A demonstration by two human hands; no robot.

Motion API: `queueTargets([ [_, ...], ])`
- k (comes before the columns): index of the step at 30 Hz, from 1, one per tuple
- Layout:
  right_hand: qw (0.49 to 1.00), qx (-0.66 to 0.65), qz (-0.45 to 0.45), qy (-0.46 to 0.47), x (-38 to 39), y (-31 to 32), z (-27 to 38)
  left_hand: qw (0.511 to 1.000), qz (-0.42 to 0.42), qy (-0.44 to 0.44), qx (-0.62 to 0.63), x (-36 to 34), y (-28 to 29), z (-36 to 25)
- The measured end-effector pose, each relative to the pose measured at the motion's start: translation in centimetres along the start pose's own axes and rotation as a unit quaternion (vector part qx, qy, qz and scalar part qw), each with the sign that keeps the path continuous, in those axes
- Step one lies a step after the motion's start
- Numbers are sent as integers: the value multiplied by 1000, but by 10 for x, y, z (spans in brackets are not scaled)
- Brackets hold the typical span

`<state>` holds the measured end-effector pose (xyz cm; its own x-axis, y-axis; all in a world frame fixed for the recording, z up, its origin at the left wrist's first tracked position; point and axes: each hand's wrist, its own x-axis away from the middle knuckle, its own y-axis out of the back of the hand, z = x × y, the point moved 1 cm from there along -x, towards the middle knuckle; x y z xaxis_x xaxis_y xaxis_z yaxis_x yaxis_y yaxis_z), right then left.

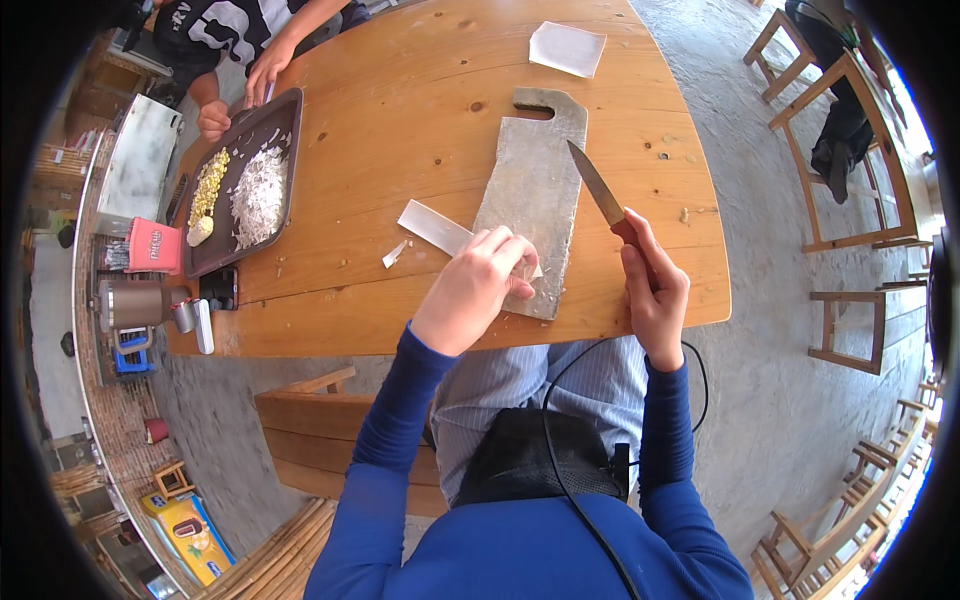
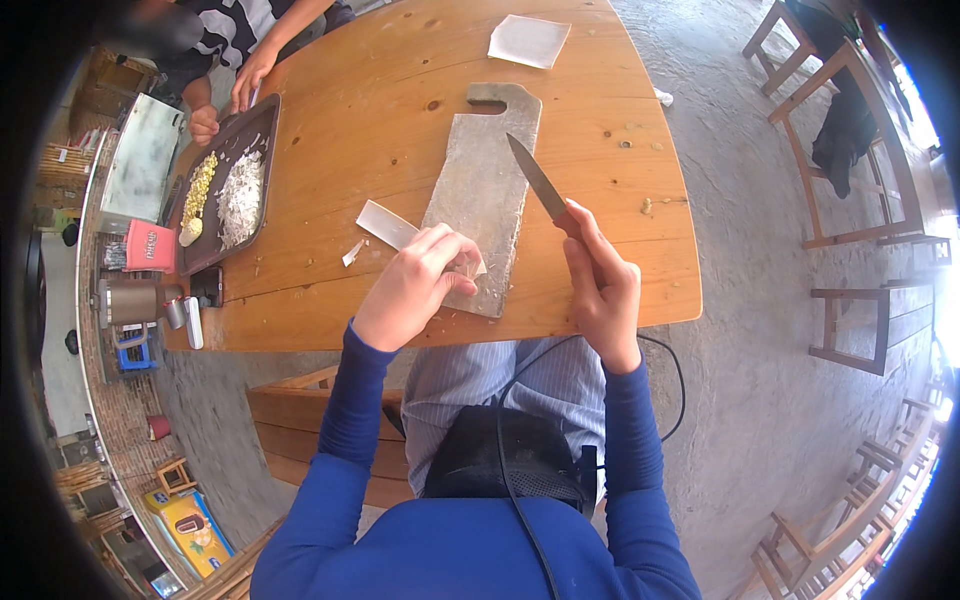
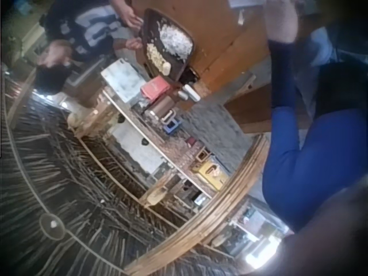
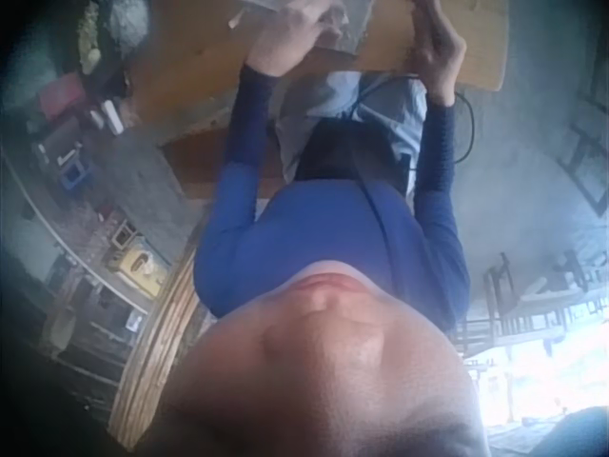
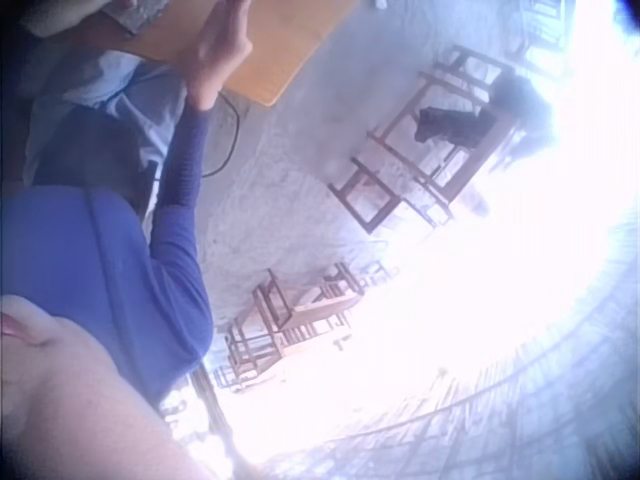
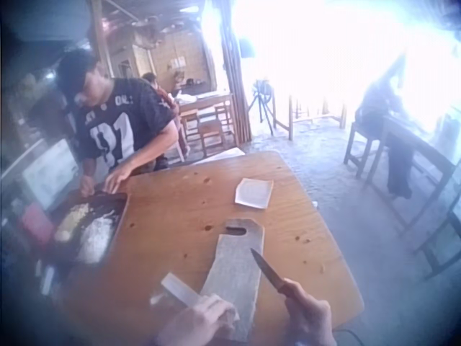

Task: The person cuts a white plastic sheet into small triangular pieces using a knife on a wooden cutting board. They repeatedly pick up the plastic, cut it, and place the pieces into a tray.

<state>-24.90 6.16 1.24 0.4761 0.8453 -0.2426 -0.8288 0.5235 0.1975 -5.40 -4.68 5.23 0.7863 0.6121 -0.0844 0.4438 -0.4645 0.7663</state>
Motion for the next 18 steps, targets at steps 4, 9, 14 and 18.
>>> queueTargets([
  [4,1000,2,-4,8,0,0,-1,1000,-1,0,0,2,-1,-2],
  [9,1000,15,-3,-2,-1,2,-1,1000,0,-13,-6,0,0,-6],
  [14,1000,24,-7,0,-1,1,-1,1000,19,-20,6,0,1,-3],
  [18,1000,11,-5,-22,-1,1,0,999,10,-23,37,-1,-2,-2],
])
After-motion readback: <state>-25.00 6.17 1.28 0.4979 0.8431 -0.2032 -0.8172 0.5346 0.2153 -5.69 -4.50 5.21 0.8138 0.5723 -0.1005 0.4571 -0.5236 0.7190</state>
